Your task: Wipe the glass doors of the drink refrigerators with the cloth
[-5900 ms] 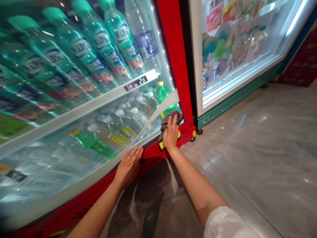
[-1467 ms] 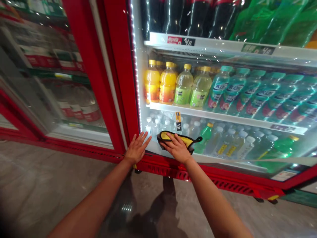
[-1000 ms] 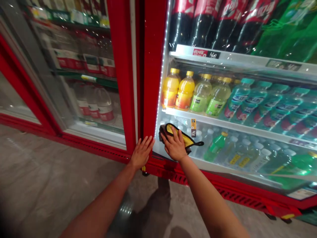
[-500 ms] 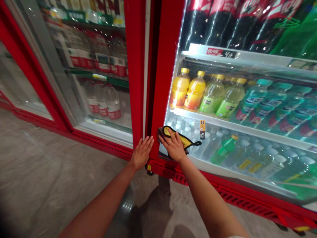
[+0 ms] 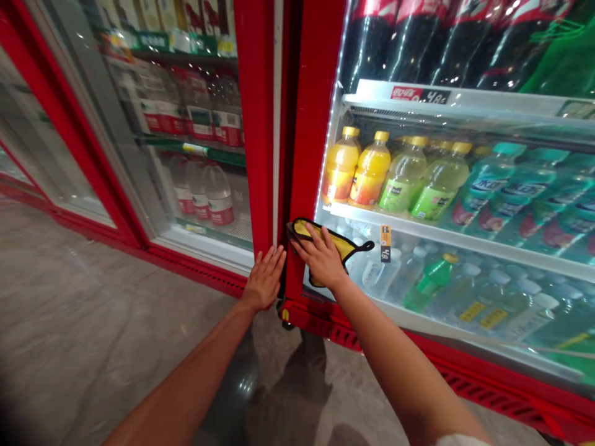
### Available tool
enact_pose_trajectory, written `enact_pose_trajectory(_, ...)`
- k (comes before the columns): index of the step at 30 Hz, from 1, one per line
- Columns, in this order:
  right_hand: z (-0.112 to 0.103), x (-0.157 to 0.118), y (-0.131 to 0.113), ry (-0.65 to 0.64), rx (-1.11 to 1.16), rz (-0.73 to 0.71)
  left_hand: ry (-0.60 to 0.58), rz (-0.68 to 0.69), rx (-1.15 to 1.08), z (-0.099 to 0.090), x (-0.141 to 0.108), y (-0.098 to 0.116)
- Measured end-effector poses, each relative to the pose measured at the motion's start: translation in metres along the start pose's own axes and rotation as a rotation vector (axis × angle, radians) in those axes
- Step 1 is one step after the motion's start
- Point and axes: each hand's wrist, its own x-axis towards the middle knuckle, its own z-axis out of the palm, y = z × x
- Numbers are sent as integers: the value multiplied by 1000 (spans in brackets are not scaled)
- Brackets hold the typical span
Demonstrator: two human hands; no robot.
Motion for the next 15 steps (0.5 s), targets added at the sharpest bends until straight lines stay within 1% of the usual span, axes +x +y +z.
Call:
enact_pose_trajectory(5, 36, -43, -22, -138, 92, -265, -28, 19, 16, 1, -10, -1)
enact_pose_trajectory(7, 43, -47, -22, -149, 118, -336, -29, 39, 15, 2, -13, -3)
enact_pose_trajectory(8, 42, -45, -19, -147, 123, -362, -25, 47, 10, 2, -14, -3)
enact_pose_trajectory(9, 38, -40, -14, -142, 122, -377, -17, 46, 2, 1, -12, -4)
enact_pose_trajectory(11, 22, -21, 0, -124, 96, -360, 13, 7, -12, 0, -6, -3)
enact_pose_trajectory(15, -25, 27, 31, -30, -2, -153, 68, -71, -15, -6, 20, 4)
